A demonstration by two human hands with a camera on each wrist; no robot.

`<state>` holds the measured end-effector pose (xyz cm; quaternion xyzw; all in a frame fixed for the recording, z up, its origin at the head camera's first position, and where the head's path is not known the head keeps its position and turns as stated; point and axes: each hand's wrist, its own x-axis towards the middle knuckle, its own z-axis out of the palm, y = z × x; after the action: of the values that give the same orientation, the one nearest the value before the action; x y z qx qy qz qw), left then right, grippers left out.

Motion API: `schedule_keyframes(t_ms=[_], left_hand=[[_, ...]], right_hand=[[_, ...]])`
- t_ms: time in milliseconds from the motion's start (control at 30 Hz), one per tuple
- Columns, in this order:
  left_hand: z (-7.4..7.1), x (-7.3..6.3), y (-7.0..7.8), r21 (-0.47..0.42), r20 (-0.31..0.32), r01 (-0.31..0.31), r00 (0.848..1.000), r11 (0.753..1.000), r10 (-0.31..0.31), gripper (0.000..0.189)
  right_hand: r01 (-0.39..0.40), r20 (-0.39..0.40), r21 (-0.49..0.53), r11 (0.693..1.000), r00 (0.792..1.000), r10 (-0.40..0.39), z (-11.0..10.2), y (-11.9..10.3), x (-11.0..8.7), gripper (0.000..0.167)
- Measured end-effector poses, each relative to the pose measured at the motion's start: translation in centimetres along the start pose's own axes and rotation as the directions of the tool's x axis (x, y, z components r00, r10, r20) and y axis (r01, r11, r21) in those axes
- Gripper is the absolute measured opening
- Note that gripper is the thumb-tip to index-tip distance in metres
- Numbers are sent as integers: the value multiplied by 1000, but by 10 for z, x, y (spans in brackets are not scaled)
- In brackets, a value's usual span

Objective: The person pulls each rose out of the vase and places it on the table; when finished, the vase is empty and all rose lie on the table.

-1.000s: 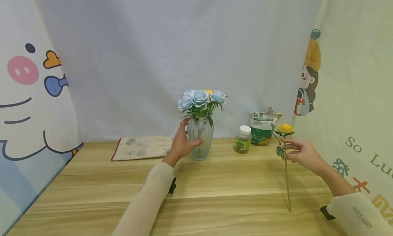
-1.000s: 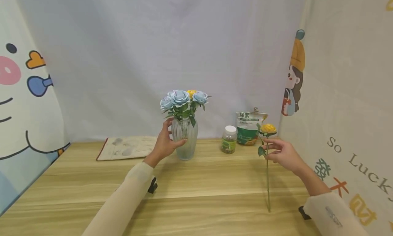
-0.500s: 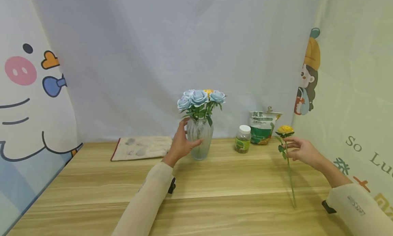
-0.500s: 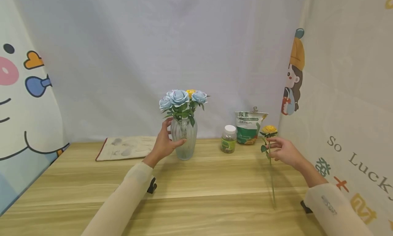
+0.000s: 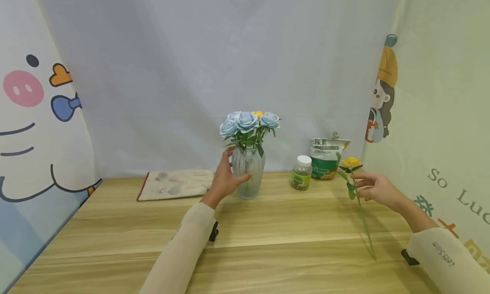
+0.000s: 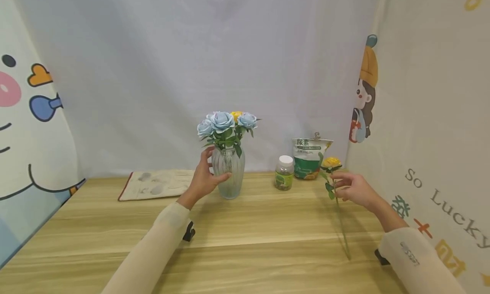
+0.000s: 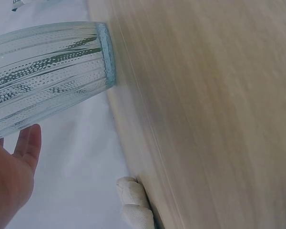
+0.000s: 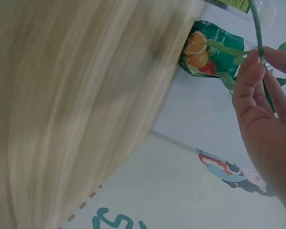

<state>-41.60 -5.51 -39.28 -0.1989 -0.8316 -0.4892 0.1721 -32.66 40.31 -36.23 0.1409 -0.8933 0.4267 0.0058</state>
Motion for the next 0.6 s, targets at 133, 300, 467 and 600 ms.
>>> schedule_keyframes(t_ms=[133, 300, 467, 600], left_hand=[[0, 0, 0, -5, -3, -4, 1000, 1000, 4, 99], [1, 0, -2, -2, -16, -20, 1000, 1000, 20, 99], [2, 0, -2, -7, -18, -15, 1000, 1000, 15, 99], [1, 0, -1, -20, -10, 1, 1000, 1000, -1, 98]], right_hand=[[-10, 21, -3, 1000, 1000, 10, -1, 5, 0, 57], [-32, 52, -8, 999, 998, 32, -1, 13, 2, 54], [-83, 91, 14, 996, 993, 81, 1, 19, 5, 54], [-108, 106, 24, 994, 989, 105, 2, 22, 8, 55]])
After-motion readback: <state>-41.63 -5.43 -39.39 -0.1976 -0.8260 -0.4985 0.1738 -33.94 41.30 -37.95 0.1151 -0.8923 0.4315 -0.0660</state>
